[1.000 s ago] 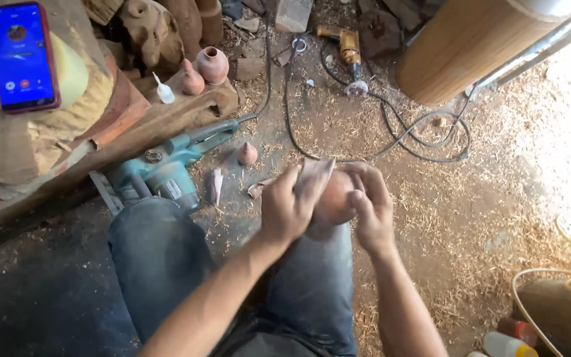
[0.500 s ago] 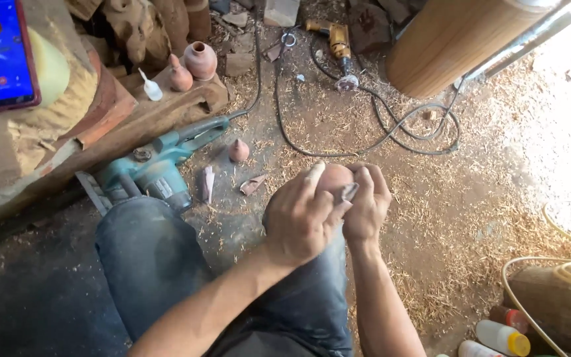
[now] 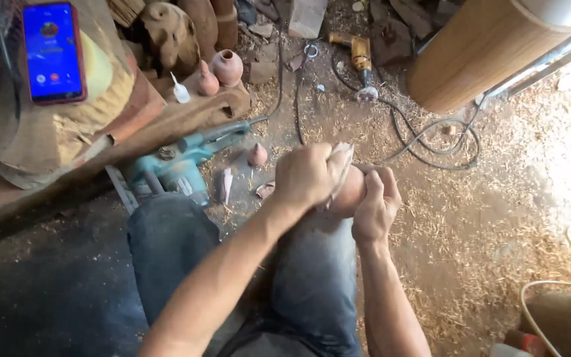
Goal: Sanding a small hand-carved wooden object with sandpaper to smooth the surface.
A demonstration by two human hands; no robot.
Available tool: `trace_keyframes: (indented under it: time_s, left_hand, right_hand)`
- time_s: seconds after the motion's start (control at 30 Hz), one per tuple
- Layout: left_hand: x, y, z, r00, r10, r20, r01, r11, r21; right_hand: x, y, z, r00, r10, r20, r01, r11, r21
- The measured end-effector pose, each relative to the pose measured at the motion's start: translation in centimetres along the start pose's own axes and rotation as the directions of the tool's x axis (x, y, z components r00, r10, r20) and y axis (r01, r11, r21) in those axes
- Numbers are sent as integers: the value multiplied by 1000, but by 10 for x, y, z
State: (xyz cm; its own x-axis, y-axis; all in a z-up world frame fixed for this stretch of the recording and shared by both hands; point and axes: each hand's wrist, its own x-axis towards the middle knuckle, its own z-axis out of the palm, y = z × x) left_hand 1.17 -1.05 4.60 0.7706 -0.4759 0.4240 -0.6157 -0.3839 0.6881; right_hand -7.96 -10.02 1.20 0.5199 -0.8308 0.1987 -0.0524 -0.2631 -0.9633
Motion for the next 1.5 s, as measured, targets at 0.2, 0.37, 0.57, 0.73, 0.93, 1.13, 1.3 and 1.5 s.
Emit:
trace_keyframes:
  time_s: [0.2, 0.37, 0.57, 0.73, 0.93, 1.13, 1.3, 1.5]
  left_hand:
    - [-38, -1, 18, 919, 257, -301, -268, 963, 3]
    - [4, -24, 0, 994, -36, 100, 46, 994, -96]
    - [14, -40, -1, 976, -144, 162, 210, 811, -546]
    - [-5, -1, -7, 885, -207, 417, 349, 888, -299]
    - [-40, 13, -16, 992, 17, 125, -12, 999, -42]
    - [-64, 13, -6, 939, 249, -238, -252, 967, 18]
    - [-46, -4, 1, 982, 71, -175, -68, 997, 27]
    - [-27, 1, -11, 997, 26, -72, -32, 996, -88]
  right_hand:
    - [6, 7, -5, 995, -104, 7, 104, 994, 24]
    - [1, 21, -15, 974, -210, 87, 207, 977, 43]
    - [-9, 22, -40, 975, 7, 223, -61, 969, 238]
    - [-14, 6, -34, 976, 117, 182, -155, 965, 210]
    - [-12, -1, -23, 997, 50, 58, -52, 998, 34]
    - [-17, -3, 2, 999, -15, -40, 16, 999, 33]
    - [-10, 4, 5, 998, -62, -14, 63, 997, 36]
    - [-5, 8, 4, 986, -163, 35, 163, 987, 11]
